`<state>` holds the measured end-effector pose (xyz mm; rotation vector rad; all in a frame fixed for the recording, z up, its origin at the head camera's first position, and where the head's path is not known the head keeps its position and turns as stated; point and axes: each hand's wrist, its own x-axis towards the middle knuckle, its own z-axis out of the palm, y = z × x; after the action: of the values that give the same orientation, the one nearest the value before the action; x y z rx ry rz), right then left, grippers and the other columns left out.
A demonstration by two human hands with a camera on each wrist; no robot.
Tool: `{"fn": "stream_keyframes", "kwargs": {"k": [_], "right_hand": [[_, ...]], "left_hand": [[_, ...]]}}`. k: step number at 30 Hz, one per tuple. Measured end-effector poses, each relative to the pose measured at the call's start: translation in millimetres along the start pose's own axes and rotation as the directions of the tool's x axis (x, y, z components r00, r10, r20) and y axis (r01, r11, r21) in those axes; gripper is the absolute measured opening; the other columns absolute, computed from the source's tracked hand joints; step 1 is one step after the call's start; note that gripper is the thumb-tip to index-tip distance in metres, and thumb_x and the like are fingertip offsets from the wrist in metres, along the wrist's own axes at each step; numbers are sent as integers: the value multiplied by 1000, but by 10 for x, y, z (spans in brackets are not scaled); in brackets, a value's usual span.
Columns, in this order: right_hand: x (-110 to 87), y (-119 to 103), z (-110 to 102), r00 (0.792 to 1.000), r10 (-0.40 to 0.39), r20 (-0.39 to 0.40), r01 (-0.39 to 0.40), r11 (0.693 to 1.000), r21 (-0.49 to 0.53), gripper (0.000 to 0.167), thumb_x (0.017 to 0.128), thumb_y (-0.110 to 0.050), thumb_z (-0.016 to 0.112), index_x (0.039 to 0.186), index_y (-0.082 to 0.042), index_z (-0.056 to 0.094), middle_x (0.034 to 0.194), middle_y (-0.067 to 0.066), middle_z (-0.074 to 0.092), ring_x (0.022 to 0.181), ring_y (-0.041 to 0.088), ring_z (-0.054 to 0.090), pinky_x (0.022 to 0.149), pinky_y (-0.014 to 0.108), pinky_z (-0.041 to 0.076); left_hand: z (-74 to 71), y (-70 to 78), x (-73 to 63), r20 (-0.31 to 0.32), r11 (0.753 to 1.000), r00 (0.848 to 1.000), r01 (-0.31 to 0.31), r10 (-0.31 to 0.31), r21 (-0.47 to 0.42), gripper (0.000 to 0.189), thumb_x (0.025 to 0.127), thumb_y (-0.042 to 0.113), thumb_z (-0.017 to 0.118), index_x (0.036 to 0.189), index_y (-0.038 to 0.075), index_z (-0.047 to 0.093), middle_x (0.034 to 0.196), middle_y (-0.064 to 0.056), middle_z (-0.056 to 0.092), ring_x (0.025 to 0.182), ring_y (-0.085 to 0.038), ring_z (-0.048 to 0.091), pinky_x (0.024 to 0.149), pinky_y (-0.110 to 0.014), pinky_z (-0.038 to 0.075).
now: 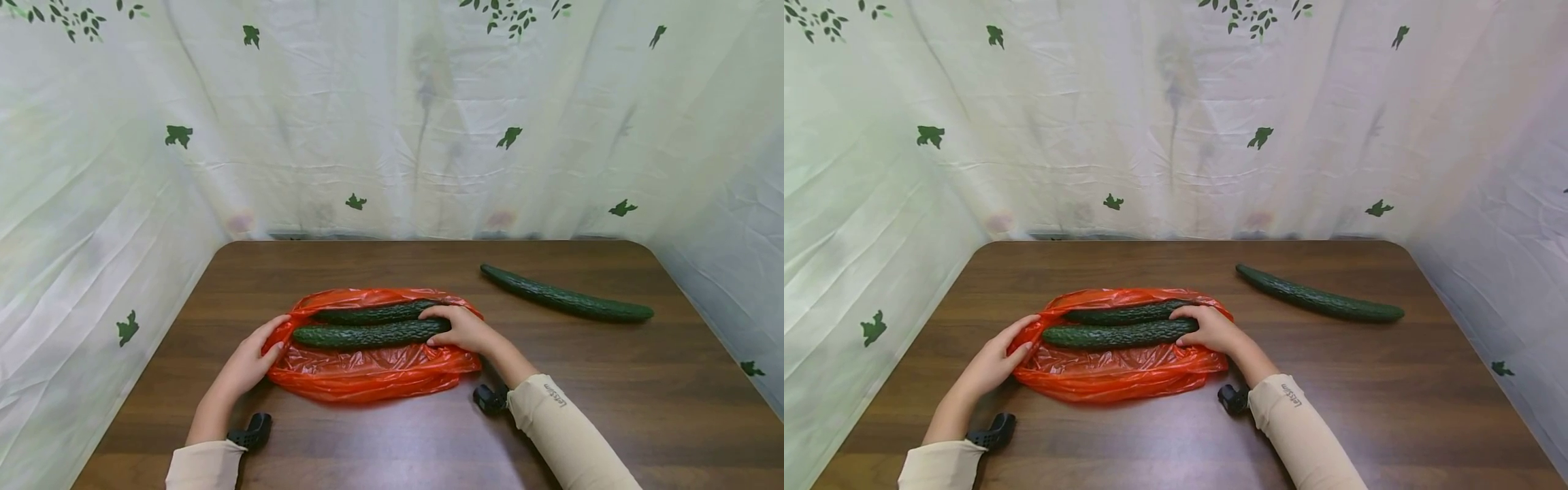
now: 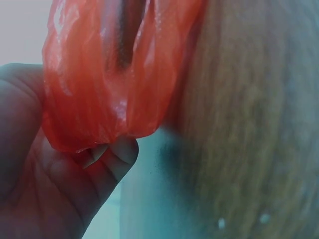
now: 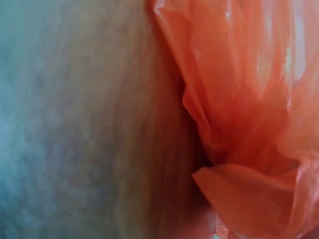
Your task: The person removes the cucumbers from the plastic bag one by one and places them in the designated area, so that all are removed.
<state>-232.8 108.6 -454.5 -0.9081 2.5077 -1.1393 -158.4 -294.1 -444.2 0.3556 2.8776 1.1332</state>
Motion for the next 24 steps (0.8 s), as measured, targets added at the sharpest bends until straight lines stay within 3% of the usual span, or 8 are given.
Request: {"fn": "stream_keyframes", "kwargs": {"k": [10,15,24], "right_hand": [[-27,-31,10,997,-72,-41,72,997,-1,38,79,-18,69,115,-16,57,115,2,55,102,19,49,89,40,39],[-56,-61,6,996,-69,-50,70,997,13,38,80,-17,68,116,-15,56,115,3,54,100,20,48,88,40,38],[-73,-147,-10,988,-125,-92,133,987,90,41,80,-20,68,118,-12,56,117,2,53,102,18,47,89,41,39]], "left_hand": [[6,1,-8,3,1000,1000,6,-6,0,51,89,6,53,136,8,35,134,-22,37,119,-41,36,93,-57,31],[4,-3,-14,6,1000,1000,7,-7,-1,50,90,6,53,137,9,35,135,-21,36,119,-41,35,93,-57,31],[6,-19,5,-18,999,999,-48,48,10,51,87,-1,52,135,7,37,133,-21,39,120,-40,36,95,-58,29]]}}
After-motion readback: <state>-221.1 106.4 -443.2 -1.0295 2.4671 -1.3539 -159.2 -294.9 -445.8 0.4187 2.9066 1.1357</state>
